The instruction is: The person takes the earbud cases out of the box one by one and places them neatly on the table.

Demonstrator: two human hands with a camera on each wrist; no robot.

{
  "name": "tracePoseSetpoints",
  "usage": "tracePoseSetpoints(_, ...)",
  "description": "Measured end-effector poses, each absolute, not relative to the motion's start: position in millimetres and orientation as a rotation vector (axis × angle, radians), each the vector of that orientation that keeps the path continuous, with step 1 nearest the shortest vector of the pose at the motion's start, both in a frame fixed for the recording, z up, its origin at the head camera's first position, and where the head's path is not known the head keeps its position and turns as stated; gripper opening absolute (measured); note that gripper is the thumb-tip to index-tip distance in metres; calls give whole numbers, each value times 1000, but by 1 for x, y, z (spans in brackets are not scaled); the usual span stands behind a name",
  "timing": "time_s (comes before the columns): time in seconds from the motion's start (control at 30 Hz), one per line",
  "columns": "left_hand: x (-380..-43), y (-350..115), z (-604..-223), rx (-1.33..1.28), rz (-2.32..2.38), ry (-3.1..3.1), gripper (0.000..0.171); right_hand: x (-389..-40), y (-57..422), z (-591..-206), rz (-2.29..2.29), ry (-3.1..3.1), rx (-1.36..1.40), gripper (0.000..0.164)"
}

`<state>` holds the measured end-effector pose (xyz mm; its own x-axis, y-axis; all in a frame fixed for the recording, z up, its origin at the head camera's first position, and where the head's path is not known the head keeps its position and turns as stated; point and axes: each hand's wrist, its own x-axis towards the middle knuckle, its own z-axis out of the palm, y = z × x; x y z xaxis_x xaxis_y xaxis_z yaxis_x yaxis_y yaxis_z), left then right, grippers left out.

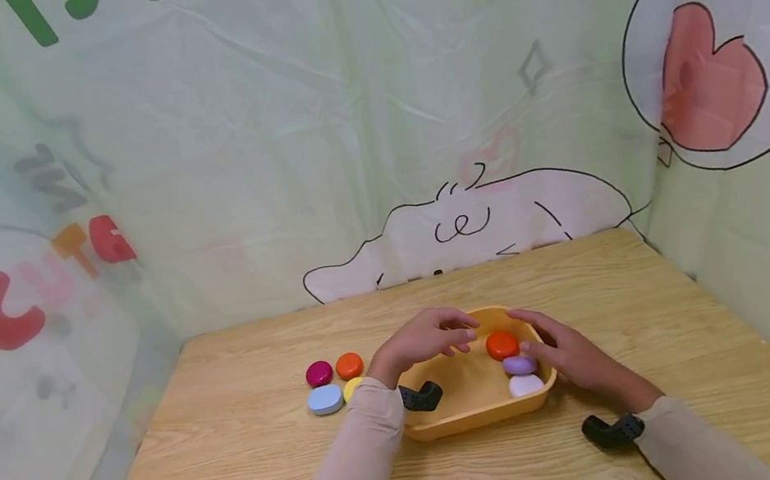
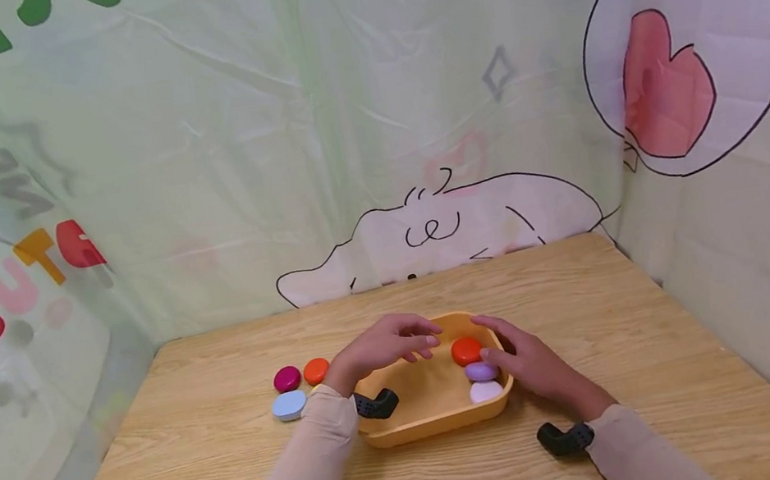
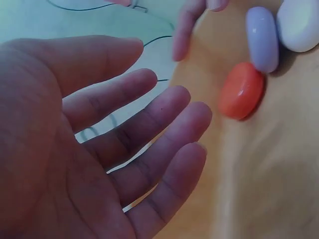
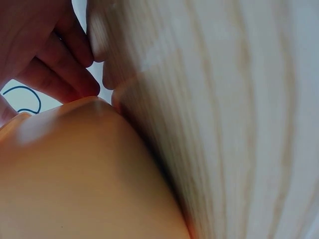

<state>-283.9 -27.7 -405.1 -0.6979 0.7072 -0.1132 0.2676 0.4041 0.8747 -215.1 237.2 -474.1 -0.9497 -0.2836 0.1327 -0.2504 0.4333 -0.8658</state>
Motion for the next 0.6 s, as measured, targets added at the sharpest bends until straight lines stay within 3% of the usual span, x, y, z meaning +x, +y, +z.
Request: tracePoseSetpoints(0.6,-293,0,-425,845,1108,2093,27,-211,236,-469,-1579,2628,-490,56)
